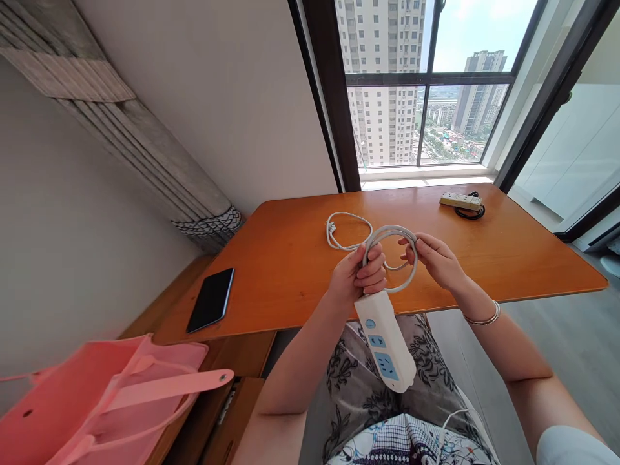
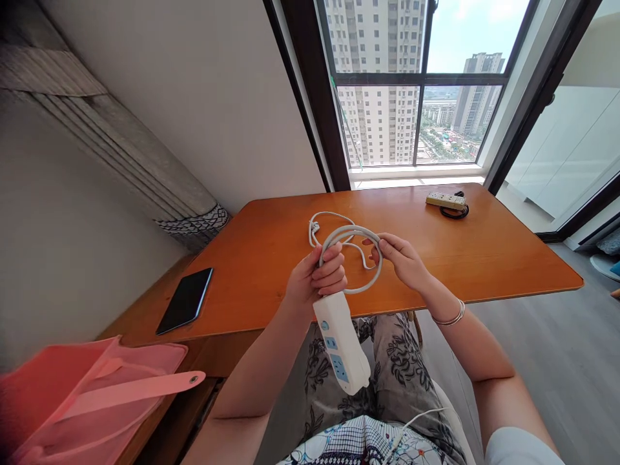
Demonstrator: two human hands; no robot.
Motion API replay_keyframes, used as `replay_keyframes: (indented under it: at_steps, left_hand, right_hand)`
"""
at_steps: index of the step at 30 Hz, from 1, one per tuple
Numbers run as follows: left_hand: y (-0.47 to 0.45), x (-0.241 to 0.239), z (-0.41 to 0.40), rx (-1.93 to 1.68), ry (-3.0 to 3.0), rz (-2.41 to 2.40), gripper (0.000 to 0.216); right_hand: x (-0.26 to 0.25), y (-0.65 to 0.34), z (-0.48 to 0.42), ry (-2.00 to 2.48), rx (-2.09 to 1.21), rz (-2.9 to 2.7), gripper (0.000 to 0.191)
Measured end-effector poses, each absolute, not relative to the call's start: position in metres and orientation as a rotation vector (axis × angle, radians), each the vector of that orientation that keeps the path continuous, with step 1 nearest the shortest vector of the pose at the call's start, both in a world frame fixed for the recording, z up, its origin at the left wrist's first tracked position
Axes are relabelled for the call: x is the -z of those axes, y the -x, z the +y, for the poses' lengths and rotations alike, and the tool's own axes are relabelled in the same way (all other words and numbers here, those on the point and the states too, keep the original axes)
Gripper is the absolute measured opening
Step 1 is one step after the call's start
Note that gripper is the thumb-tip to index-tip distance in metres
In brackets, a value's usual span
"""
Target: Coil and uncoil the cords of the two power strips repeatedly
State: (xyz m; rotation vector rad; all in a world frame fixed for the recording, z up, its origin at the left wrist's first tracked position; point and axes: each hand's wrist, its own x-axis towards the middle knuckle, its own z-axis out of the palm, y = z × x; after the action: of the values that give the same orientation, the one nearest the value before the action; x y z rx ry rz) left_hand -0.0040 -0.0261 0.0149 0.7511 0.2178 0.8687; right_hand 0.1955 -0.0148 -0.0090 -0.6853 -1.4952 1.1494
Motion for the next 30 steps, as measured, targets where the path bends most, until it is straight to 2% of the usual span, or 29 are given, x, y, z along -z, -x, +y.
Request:
replay_keyframes:
  at_steps: [6,11,15,22,30]
  left_hand:
    - [0.008,-0.016,-0.029,-0.997,-0.818,0.213,0.041]
    - [0.021,-0.026,-0.033,-1.268,-0.943,0.284,0.047]
    - [0.032,-0.035,-0.035,-1.438,-1.035,0.323,0.043]
    - [0.039,-0.047,-0.028,-1.655,-1.124,0.234,0.04]
    - [0.031,-0.031,-0.015,-1.541,-1.358,0.292,0.042]
  right_hand:
    - [0.012,-0.191,-0.015,0.76,-1.025,-1.527,0.046]
    - [0.034,-0.195,-0.01,0.842,-0.905,-1.639,0.051]
    - [0.06,-0.199,-0.007,0.934,-0.79,-1.722,0.042]
    - [0.076,-0.208,-0.011,0.912,-0.191,-1.872,0.03]
    - [0.022,-0.198,-0.036,0.733,0.413,-2.326,0.025]
